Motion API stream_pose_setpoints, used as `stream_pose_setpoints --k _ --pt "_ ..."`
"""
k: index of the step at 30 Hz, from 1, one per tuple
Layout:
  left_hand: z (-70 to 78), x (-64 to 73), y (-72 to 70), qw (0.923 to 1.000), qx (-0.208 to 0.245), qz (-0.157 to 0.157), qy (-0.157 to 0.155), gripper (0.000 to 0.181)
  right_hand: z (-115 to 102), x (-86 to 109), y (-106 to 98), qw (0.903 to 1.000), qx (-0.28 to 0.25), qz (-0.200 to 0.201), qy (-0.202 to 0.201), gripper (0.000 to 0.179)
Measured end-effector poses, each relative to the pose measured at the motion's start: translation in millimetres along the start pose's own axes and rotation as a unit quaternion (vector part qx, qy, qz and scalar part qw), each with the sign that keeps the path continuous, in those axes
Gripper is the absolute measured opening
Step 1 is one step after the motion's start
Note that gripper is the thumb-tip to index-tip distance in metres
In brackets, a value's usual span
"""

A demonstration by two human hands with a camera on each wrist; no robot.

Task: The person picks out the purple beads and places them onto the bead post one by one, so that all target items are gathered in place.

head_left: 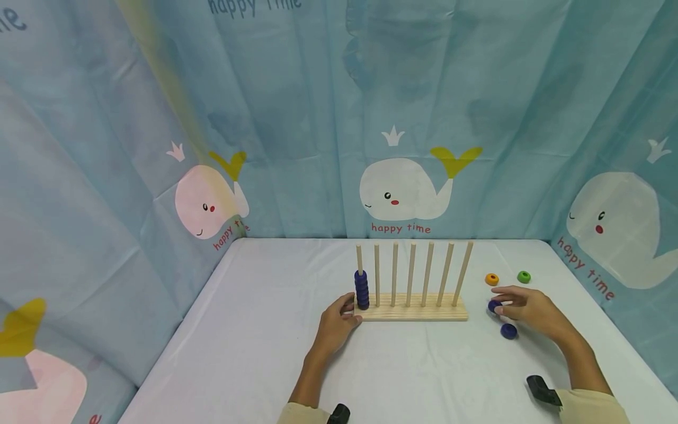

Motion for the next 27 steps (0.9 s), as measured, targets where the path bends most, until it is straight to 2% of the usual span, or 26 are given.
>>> stream_pose_setpoints --k 6,11,15,27 --pt "0.5 0.3 0.1 1.0000 0.003 -0.004 0.003 0.057 -2 0.7 -4 0.9999 -0.007 0.003 0.011 0.057" --pt "0.5 0.9 -0.7 1.0000 0.000 -0.001 -0.004 0.057 -7 -0.1 -13 0.9995 0.000 0.031 -0.006 0.054" --pt "0.9 1.1 -0.9 1.0000 -0.002 0.001 -0.005 0.057 -8 0.6 -19 0.9986 0.004 0.052 -0.001 0.054" --pt "1.1 0.7 -0.3 1.0000 -0.004 0.003 -0.004 0.057 -15 1.9 -26 0.9976 0.008 0.065 0.020 0.062"
Point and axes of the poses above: each hand's wrist, its own x-axis away from the middle knuckle, its own y-axis out of the palm, z = x × y, the point moved 10 cm from there along -x, towards the middle knuckle, and after that the axes turned 14 degrees about x, right-handed, at the moved point
